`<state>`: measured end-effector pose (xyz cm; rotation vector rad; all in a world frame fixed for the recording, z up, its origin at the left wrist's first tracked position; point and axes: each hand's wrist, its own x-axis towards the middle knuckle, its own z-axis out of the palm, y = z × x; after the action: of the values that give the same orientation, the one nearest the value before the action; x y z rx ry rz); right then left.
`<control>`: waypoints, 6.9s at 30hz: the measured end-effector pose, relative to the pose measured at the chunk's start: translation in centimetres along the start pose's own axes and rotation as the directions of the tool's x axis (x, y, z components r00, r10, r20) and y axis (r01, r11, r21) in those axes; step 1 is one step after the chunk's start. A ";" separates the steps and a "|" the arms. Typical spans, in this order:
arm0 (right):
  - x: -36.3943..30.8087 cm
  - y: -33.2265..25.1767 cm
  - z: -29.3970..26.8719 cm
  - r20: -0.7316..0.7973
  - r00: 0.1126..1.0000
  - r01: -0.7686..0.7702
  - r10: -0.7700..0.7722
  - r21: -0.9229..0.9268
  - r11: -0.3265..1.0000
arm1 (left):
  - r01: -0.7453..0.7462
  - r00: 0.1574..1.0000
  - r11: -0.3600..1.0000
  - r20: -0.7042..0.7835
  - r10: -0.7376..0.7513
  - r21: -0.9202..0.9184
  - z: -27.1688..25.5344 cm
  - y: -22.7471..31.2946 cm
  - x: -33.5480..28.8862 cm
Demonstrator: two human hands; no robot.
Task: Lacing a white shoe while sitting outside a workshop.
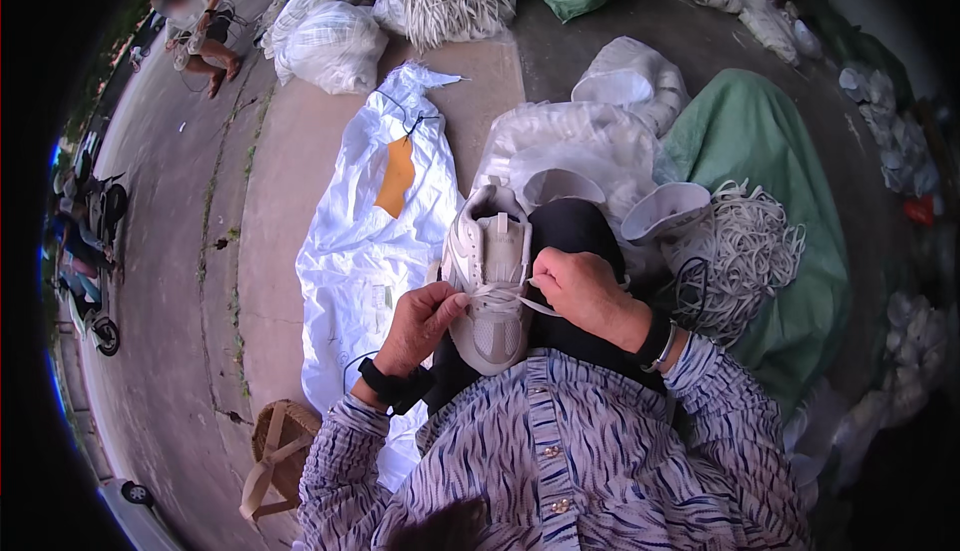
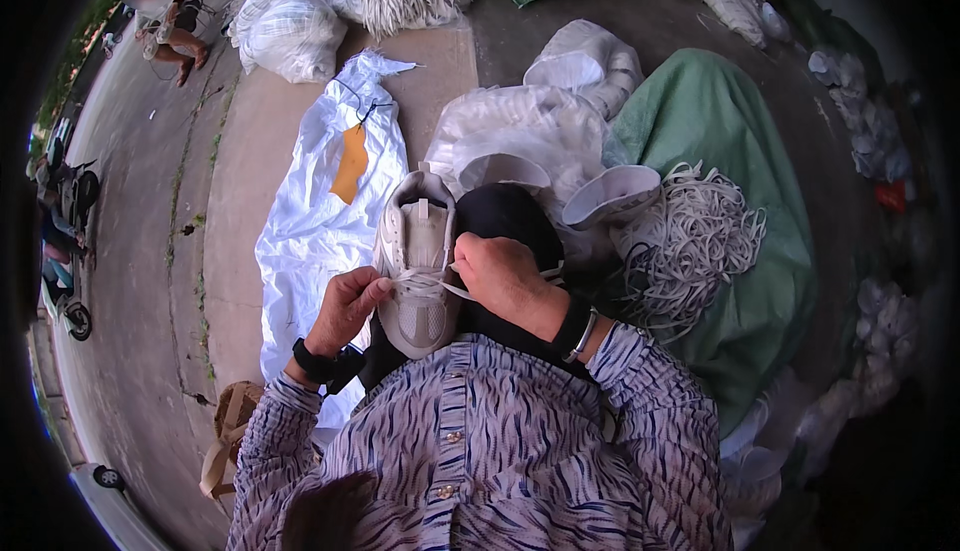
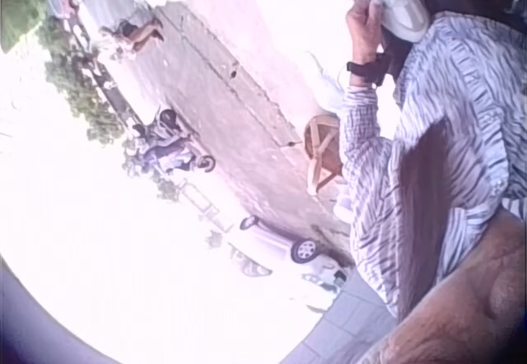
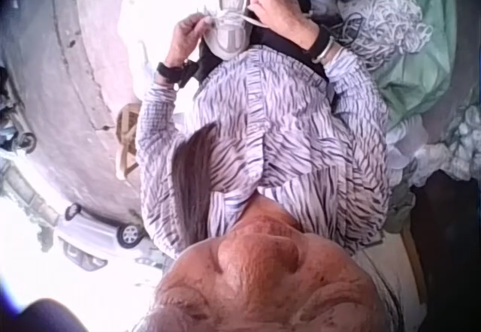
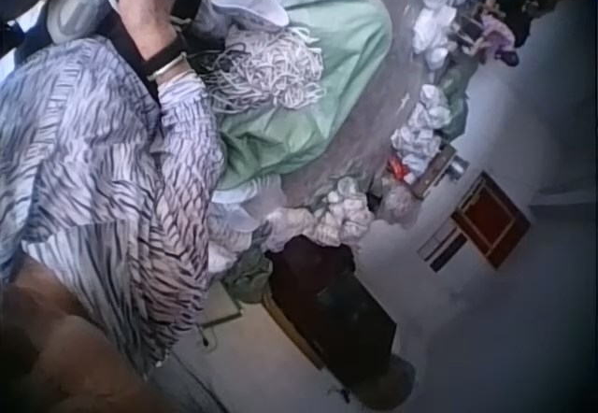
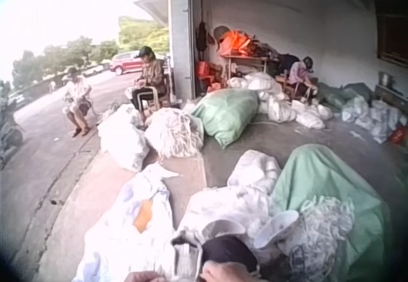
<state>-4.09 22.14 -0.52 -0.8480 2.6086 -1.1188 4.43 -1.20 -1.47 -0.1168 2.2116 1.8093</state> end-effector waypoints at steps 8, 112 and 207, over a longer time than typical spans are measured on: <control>0.2 -0.9 1.1 0.078 0.997 -0.011 0.027 -0.202 0.979 | -0.048 0.980 0.965 -0.201 -0.005 -0.258 1.0 0.0 0.5; 1.6 1.0 -2.2 0.360 0.912 -0.409 0.197 0.843 0.350 | -0.392 0.894 0.515 0.184 0.407 0.762 0.2 5.9 4.2; 2.9 -2.7 0.0 0.115 0.991 0.078 -0.063 -0.132 0.988 | -0.398 0.906 0.453 0.262 0.333 0.798 -0.6 4.8 5.5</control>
<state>-5.33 18.98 1.56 -1.0079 2.6047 -0.8901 -2.06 -0.17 1.68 0.6715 2.9428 0.6167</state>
